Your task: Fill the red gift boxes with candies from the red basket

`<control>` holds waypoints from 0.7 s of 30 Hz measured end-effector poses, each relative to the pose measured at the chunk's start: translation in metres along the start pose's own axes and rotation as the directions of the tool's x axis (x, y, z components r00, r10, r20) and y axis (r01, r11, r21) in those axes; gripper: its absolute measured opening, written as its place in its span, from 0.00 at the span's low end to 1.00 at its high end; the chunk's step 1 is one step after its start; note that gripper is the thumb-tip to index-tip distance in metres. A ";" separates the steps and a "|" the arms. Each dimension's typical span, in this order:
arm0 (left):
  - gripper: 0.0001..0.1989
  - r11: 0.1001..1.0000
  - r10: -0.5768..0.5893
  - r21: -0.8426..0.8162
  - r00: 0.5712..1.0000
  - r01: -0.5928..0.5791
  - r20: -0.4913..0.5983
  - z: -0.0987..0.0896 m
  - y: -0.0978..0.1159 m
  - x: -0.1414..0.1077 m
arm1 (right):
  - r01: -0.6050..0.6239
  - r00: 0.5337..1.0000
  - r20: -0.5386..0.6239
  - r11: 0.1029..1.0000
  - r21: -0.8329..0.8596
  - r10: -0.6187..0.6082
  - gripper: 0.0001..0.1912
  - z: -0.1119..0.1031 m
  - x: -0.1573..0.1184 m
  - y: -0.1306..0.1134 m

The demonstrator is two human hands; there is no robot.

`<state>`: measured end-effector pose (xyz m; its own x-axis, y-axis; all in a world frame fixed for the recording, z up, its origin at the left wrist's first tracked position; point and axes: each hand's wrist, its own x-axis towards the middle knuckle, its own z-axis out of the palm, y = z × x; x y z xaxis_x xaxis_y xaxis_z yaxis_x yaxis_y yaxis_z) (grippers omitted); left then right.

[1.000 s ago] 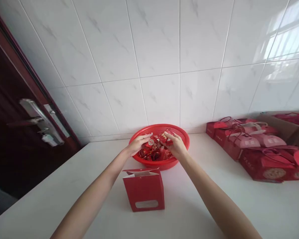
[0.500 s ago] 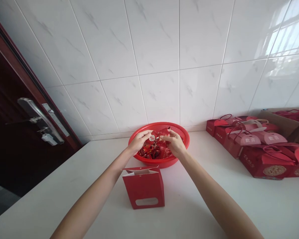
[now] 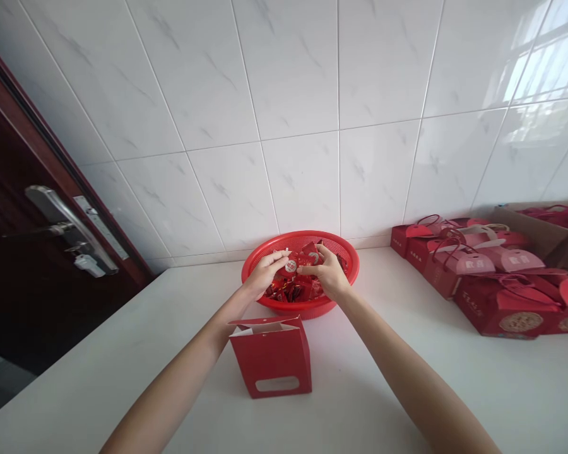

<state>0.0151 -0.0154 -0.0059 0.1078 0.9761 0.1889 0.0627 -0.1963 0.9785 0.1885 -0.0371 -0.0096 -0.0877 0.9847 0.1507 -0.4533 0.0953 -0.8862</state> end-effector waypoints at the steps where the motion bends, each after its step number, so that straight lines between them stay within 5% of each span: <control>1: 0.15 0.999 -0.038 -0.014 0.999 0.038 0.008 0.000 -0.002 0.000 | 0.000 1.000 0.002 1.000 -0.008 0.000 0.31 0.000 0.000 0.000; 11: 0.19 0.998 -0.046 -0.034 0.999 0.047 0.019 -0.002 -0.005 -0.001 | 0.018 0.999 0.035 1.000 -0.025 -0.017 0.23 0.002 -0.002 -0.003; 18: 0.15 0.952 0.139 0.286 0.986 -0.108 -0.090 -0.006 -0.010 0.003 | 0.010 1.000 -0.018 1.000 0.028 -0.010 0.17 0.000 0.000 0.000; 21: 0.13 0.938 0.116 0.334 0.991 -0.089 -0.062 -0.012 -0.007 0.003 | 0.009 0.999 -0.049 0.998 0.055 -0.006 0.18 -0.003 0.002 0.003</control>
<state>0.0029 -0.0095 -0.0115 0.0524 0.9507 0.3056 0.3812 -0.3019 0.8738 0.1893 -0.0342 -0.0128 -0.0411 0.9900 0.1347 -0.5019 0.0961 -0.8596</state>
